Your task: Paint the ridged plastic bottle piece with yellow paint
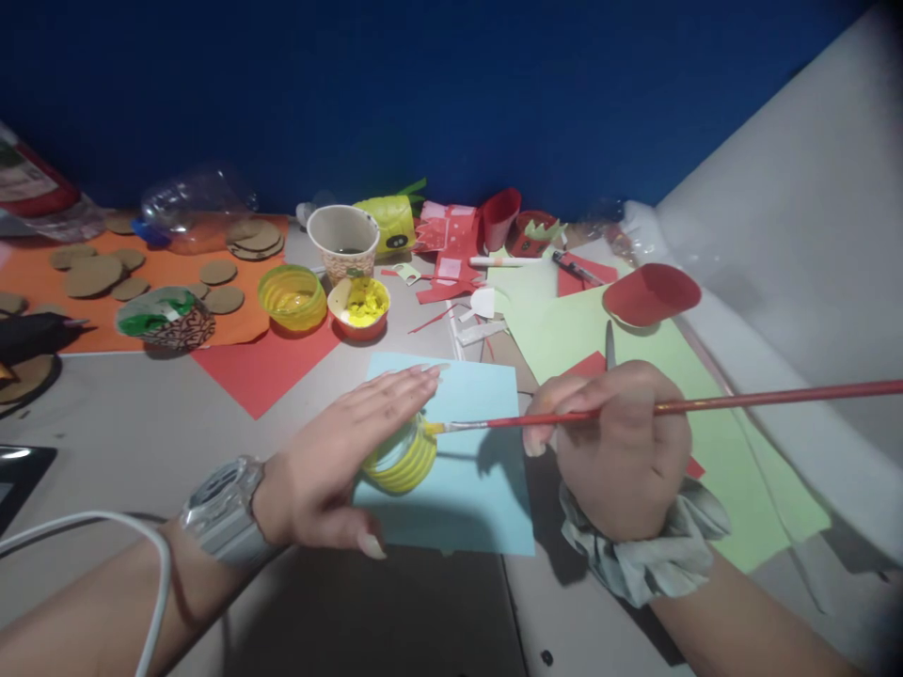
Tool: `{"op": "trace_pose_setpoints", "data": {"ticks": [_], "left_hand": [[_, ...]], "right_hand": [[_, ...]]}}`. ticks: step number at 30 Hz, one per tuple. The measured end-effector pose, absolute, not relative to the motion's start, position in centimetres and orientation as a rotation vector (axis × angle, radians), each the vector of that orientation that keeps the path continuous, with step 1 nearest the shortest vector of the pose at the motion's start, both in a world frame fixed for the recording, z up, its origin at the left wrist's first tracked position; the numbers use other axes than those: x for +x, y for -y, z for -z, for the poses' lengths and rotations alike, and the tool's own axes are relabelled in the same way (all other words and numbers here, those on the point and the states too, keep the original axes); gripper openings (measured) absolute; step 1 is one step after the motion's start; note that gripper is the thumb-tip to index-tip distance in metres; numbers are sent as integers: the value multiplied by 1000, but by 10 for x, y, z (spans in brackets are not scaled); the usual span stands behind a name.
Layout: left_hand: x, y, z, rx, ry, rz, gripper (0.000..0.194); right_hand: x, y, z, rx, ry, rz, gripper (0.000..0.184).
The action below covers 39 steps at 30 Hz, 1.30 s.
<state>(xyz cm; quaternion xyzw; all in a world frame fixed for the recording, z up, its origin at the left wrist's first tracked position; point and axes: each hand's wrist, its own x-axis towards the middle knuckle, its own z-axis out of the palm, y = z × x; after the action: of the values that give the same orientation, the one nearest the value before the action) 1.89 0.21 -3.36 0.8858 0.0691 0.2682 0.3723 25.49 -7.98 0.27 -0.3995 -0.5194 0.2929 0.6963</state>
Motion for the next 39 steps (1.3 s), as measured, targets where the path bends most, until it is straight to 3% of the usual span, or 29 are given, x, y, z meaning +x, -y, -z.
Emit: {"op": "trace_pose_setpoints", "data": {"ticks": [28, 39], "left_hand": [[18, -2, 34, 2259, -200, -680, 98], [18, -2, 36, 2250, -210, -706, 97]], "right_hand": [[253, 79, -4, -811, 1148, -844, 22], [255, 87, 3, -666, 1352, -650, 20]]}}
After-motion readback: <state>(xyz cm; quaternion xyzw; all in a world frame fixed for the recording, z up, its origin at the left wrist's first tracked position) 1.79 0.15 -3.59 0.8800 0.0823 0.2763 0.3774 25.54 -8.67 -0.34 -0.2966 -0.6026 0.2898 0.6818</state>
